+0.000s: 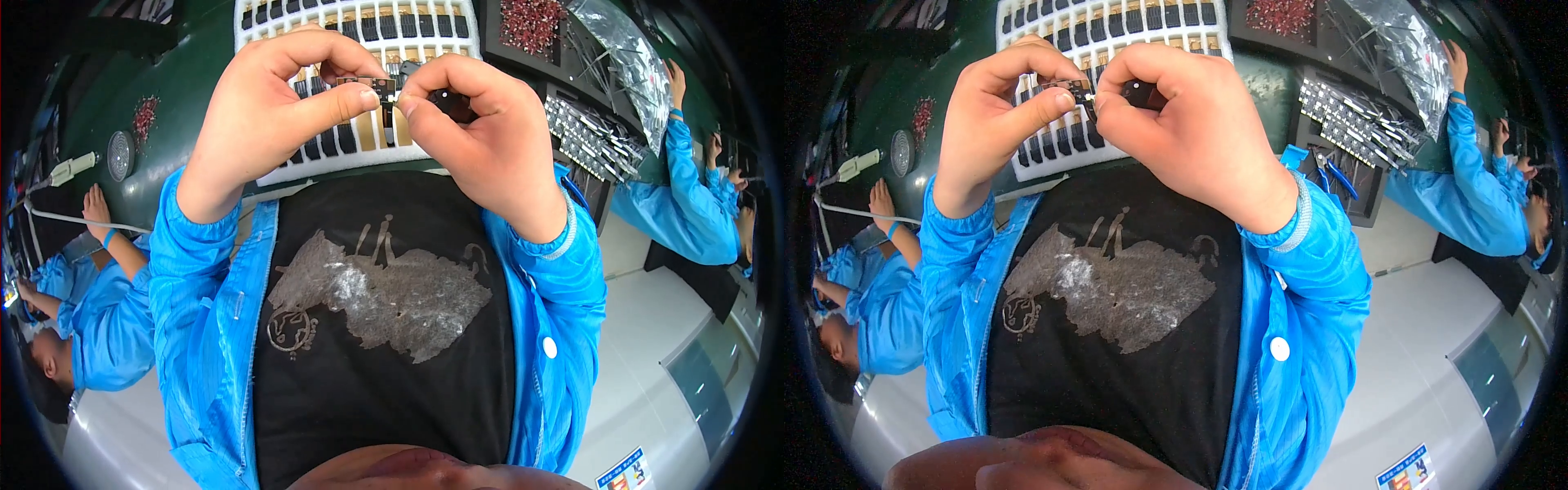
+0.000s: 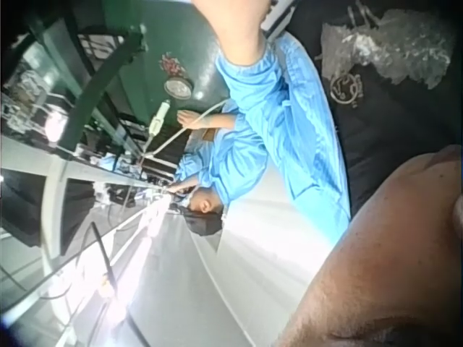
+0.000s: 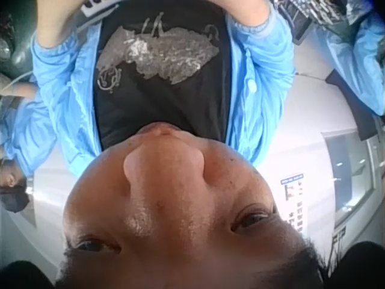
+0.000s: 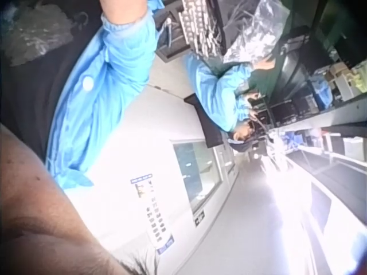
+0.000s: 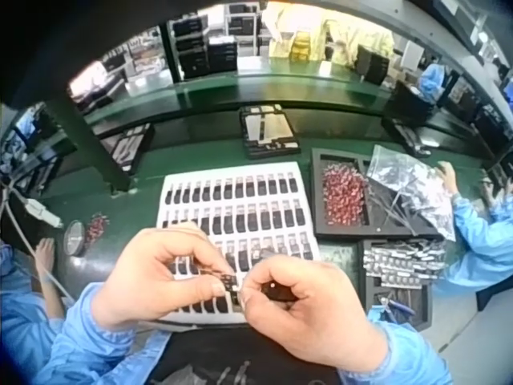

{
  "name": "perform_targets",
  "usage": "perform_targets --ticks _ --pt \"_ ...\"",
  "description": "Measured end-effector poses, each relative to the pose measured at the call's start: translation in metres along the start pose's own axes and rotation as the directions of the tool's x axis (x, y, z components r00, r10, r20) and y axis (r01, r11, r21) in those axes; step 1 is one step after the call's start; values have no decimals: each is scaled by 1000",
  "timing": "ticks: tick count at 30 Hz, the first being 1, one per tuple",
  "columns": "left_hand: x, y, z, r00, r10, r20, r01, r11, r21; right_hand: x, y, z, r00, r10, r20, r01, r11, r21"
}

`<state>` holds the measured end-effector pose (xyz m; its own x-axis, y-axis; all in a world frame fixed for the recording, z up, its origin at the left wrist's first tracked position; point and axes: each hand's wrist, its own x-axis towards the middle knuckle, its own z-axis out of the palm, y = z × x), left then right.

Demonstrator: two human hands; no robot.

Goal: The person assembles electronic components onto a circuit board and trims wires with pliers.

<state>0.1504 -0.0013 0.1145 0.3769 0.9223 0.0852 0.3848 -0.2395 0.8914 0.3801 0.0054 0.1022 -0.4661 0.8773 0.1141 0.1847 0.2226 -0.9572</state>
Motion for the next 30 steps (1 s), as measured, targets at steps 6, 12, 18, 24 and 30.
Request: perform_targets --ticks 6,12,18,24,30 --pt "-1 1 0 998 -57 27 58 998 -32 2 -4 -2 1000 -28 12 28 999 -26" --pt "-2 2 2 997 -72 23 71 997 4 7 -6 -11 989 -86 118 104 982 -157" --pt "-2 -1 4 998 -68 6 68 997 -21 11 -3 -9 991 -61 121 77 988 -134" --pt "-1 -9 16 987 -123 -107 109 986 -127 10 3 -5 995 -56 80 69 983 -171" --pt "-1 -12 19 976 -151 -159 139 987 -83 11 8 2 988 -150 19 150 946 -288"
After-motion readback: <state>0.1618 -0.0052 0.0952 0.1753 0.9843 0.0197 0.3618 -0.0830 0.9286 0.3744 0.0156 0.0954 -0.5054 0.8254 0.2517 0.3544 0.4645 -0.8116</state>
